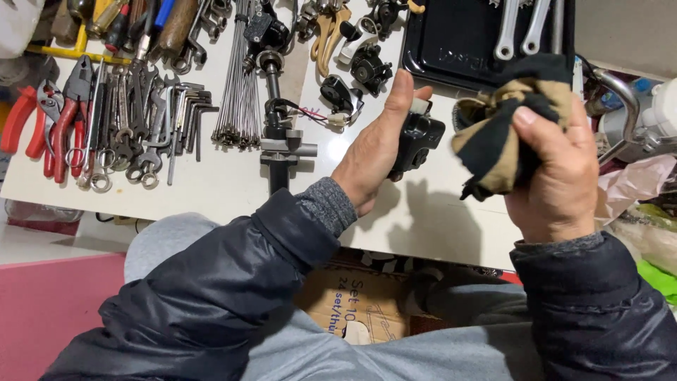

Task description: Cleaning a bicycle derailleur component with a cloth on a workbench.

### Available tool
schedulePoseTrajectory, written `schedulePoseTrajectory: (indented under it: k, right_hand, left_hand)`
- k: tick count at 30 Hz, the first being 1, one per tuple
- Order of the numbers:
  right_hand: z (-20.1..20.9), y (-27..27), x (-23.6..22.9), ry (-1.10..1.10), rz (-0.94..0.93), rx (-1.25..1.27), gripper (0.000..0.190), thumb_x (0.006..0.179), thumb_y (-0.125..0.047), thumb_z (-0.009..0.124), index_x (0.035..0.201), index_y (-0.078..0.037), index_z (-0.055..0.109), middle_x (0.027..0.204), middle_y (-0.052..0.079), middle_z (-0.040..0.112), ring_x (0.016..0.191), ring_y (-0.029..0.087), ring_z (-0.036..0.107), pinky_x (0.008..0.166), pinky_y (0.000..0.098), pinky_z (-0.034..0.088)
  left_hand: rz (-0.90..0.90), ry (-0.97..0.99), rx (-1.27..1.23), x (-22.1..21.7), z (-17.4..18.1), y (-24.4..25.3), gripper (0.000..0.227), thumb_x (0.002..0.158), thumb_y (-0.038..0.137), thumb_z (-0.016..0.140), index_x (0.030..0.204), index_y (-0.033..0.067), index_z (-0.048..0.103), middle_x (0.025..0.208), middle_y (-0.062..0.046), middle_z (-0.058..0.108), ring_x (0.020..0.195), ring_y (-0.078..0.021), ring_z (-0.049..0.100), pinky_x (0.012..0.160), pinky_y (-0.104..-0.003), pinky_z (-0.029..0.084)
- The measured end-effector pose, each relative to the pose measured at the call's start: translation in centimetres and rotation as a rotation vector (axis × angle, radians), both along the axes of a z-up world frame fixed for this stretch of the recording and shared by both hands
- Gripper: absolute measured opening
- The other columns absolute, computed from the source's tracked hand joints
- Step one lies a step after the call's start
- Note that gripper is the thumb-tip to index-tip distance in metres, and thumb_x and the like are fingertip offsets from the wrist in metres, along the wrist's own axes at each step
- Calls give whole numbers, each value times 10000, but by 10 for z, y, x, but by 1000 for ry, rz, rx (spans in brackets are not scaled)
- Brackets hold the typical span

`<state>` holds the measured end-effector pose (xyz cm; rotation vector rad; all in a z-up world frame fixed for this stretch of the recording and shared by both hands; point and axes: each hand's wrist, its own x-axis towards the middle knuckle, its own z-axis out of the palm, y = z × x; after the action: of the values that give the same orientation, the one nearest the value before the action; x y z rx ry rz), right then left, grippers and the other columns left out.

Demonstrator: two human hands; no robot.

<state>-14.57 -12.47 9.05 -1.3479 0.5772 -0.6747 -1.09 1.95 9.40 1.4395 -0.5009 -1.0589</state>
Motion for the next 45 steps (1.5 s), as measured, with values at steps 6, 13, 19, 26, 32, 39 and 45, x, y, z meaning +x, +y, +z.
schedulePoseTrajectory:
  k: [6,13,19,26,32,39,45]
  right_hand:
    - [-18,25,-1,398,182,-886,335,973,-212,659,1251,-33,603,965,77,596,809,196,544,680,344,476]
    - [-5,24,2,276,191,-542,307,932,-157,690,1211,-36,647,958,26,639,812,112,550,738,265,495]
    - [4,18,0,196,241,-66,173,925,-168,668,1048,-79,586,690,31,558,529,131,507,444,265,436]
    - [5,10,2,282,110,4,327,761,30,737,1039,-71,599,925,60,675,814,172,651,744,296,551]
    - [-12,-9,-8,207,-33,-260,203,936,-165,727,1076,-141,582,967,-27,612,847,88,581,773,253,526]
    - [0,8,-16,260,325,-429,197,945,-121,635,1137,-81,626,1013,4,668,919,116,612,869,269,510]
    - [1,4,-17,336,259,-447,231,813,-30,607,1034,-96,590,896,-2,603,715,90,506,633,241,455]
  left_hand:
    - [2,-55,-74,-12,-15,-3,1263,465,892,386,1478,137,422,1296,-194,669,1136,-283,702,952,-381,620]
    - [30,-318,-78,-20,-24,4,1023,544,765,595,1401,215,498,1195,-47,727,1027,-163,719,883,-285,614]
    - [33,-369,-197,-21,-34,1,866,629,628,724,1363,215,522,1249,-35,708,1102,-166,696,945,-285,604]
    - [0,-439,-192,-24,-46,0,782,653,497,815,1337,194,589,1183,-20,740,1073,-128,686,974,-258,566]
    - [22,-95,-109,-13,-33,-5,617,603,412,826,1114,120,642,1023,-18,691,924,-155,657,840,-271,582]
    - [-59,0,-94,-9,-22,-1,460,613,320,851,975,96,677,902,1,703,855,-134,645,829,-281,567]
    - [-167,-259,129,-16,-14,2,492,590,428,870,826,162,529,771,50,502,719,-106,456,634,-250,392]
